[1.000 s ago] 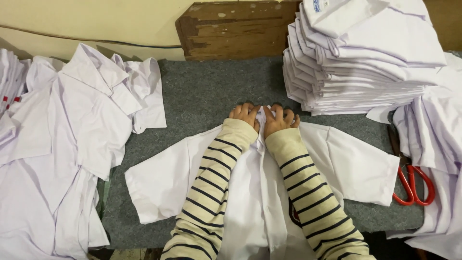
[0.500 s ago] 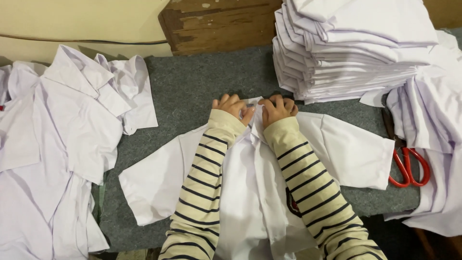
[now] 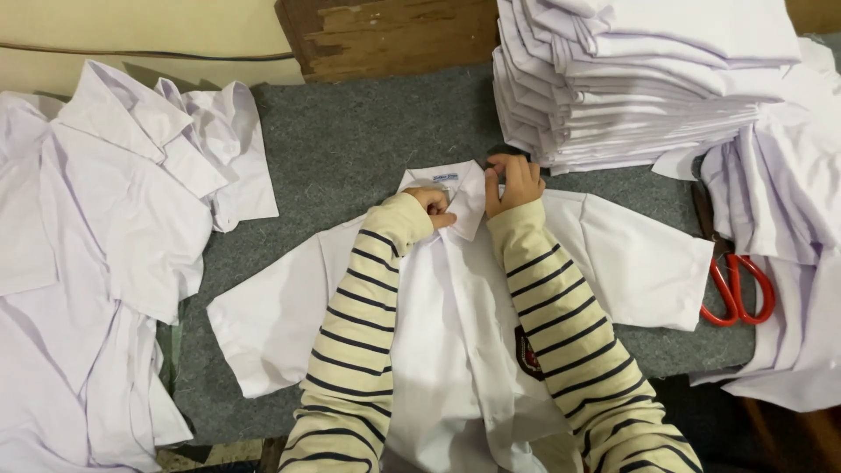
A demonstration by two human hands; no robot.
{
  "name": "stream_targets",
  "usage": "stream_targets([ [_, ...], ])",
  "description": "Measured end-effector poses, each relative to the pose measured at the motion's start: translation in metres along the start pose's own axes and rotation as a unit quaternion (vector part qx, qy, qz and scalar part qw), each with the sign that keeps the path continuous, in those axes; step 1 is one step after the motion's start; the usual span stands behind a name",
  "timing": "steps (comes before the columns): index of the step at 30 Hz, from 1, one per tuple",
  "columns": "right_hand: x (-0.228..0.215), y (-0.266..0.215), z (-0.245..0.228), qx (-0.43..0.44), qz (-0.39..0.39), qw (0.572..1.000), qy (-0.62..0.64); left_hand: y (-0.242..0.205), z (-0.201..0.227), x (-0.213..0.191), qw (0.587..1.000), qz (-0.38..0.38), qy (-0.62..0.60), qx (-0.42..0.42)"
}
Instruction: Folding and stacking white collared shirts on a workbench in a garment factory.
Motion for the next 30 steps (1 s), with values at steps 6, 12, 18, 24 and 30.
stream_targets([
  [6,-0.167,-0.021,-0.113,-0.100,0.081,0.987,0.093,-0.002,0.001,-0.003,1.000,0.000,0.028,0.014],
  [12,-0.105,-0.270,-0.092,0.119,-0.486,0.865,-0.040,-0.014,0.011,-0.010,1.000,-0.014,-0.002,-0.008],
  [18,-0.154,-0.275,-0.123,-0.032,-0.265,0.964,0.004,-0.020,0.011,-0.006,1.000,-0.003,-0.019,0.011],
  [24,-0.126,-0.343,-0.095,0.109,-0.438,0.886,-0.105,-0.028,0.015,-0.008,1.000,0.000,-0.029,0.002],
  [30,-0.136,-0.336,-0.102,0.064,-0.245,0.965,-0.074,-0.026,0.011,-0.007,1.000,0.014,-0.008,-0.015],
])
Point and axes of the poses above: each hand's wrist, its own y-axis towards the middle knuckle, its own x-axis out of the palm, z = x × y, the point moved 7 cm from there along y, towards the middle knuckle, and after that the axes turned 8 degrees about -x, right-handed, at the moved point
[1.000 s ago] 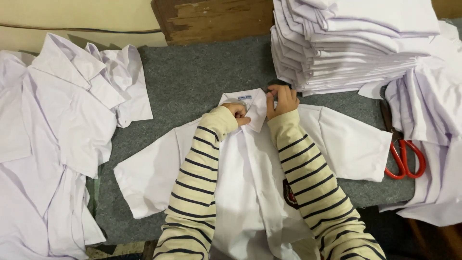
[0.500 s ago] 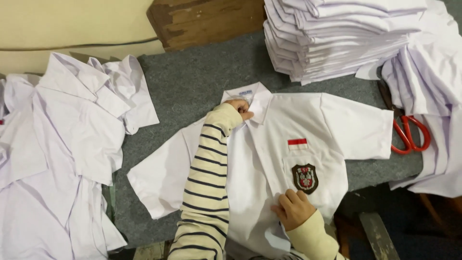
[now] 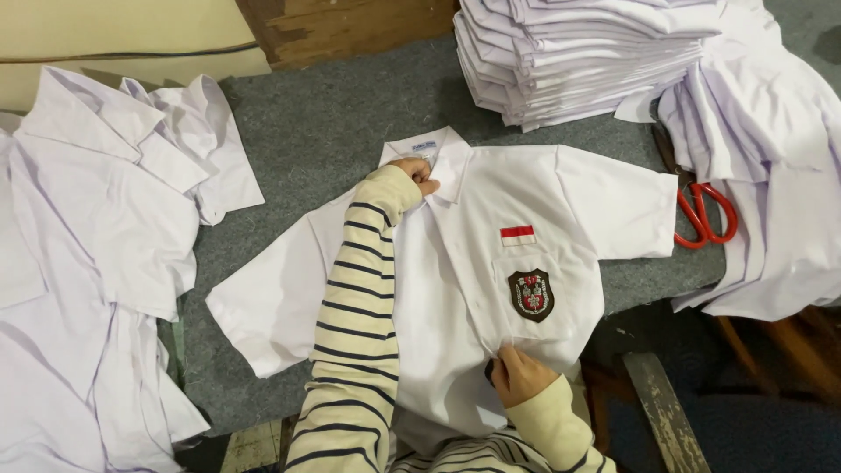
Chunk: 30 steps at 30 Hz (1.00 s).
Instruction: Folding and stacking white collared shirts on a workbench in a garment factory.
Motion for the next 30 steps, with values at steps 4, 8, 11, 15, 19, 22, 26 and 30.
stream_targets([
  [4,-0.023,-0.004,-0.003,-0.062,-0.001,0.998,0.008,0.004,0.000,0.002,0.999,-0.007,0.022,0.028],
  [8,0.015,-0.004,0.008,-0.045,-0.148,0.988,0.019,0.004,-0.001,0.003,0.999,-0.004,0.015,0.049],
  [11,-0.052,0.031,-0.005,0.028,-0.426,0.898,0.105,-0.002,0.001,0.002,0.999,-0.010,0.015,0.033],
  [15,-0.141,0.130,-0.020,0.036,-0.288,0.948,0.130,0.004,0.000,0.001,0.999,0.001,0.011,0.044],
  [19,-0.131,0.248,0.004,-0.184,0.156,0.969,0.056,0.018,-0.011,0.009,0.996,-0.023,0.083,0.013],
  [22,-0.066,0.293,0.030,-0.218,0.102,0.970,0.019,0.016,-0.010,0.007,0.997,-0.024,0.077,0.016],
  [26,-0.038,0.301,0.039,-0.142,-0.036,0.989,-0.026,0.007,-0.005,0.003,0.996,-0.034,0.078,0.010],
  [30,-0.015,0.317,0.053,-0.111,-0.053,0.991,-0.051,0.011,-0.006,0.004,0.995,-0.032,0.089,0.006],
])
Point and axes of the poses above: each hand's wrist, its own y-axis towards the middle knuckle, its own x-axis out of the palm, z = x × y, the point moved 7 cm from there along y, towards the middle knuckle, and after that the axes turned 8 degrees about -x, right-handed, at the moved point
